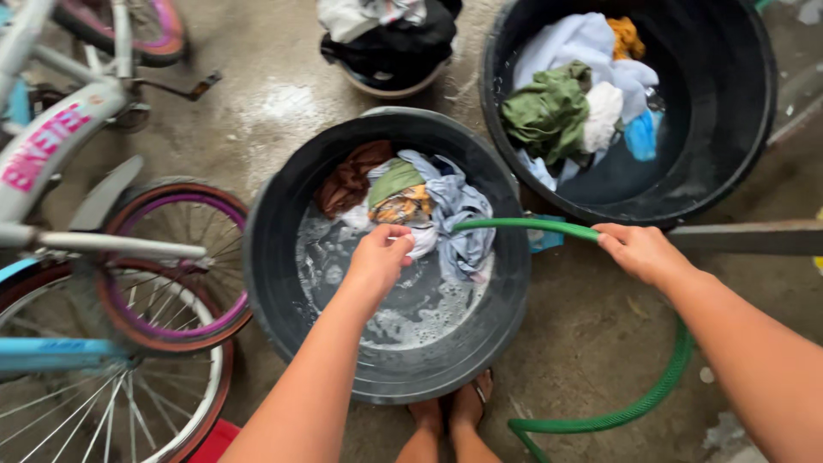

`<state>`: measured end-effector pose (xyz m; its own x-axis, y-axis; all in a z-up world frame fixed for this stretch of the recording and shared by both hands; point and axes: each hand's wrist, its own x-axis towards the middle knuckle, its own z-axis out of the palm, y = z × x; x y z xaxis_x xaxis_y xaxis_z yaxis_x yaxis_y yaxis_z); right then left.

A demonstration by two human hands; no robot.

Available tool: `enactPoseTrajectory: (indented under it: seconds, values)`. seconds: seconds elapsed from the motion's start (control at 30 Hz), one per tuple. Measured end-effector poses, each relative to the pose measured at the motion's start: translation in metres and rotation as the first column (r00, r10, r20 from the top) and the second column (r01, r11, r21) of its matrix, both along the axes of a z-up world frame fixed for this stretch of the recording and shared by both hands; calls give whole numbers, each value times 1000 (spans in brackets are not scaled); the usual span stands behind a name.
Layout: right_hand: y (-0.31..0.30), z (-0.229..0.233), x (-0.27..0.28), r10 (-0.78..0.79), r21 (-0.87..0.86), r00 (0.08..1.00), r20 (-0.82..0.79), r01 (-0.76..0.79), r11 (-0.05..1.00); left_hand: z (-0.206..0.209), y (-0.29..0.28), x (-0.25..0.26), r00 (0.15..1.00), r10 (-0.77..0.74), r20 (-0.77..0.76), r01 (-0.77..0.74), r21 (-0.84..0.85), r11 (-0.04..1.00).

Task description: The person washes clothes by hand in large plastic tubs by scrubbing the fabric together and rinsing the garments with water from a hose.

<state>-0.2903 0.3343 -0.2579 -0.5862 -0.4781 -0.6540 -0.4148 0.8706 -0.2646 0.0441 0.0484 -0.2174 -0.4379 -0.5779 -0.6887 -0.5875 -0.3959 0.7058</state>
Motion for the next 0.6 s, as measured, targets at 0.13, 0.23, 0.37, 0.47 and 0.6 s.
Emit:
enactPoseTrajectory:
  seconds: [0.13, 0.23, 0.37, 0.47, 0.6]
  values:
    - [21, -33, -9, 40, -133, 999, 22, -37, 990, -4, 6, -17, 1000, -16, 10, 16, 0, 1000]
    - [35, -39, -15, 3, -154, 999, 37, 3, 988, 0, 7, -30, 1000, -15, 10, 15, -12, 1000]
    - [43, -28, -19, -106, -43, 991, 87, 110, 993, -1, 13, -45, 1000, -12, 10, 13, -20, 1000]
    - [41, -26, -22, -119, -72, 987, 110, 127, 989, 0, 18, -50, 1000, -6, -4, 5, -45, 999]
    - [38, -29, -24, -104, -66, 984, 146, 114, 991, 5, 20, -52, 1000, 0, -13, 0, -33, 999]
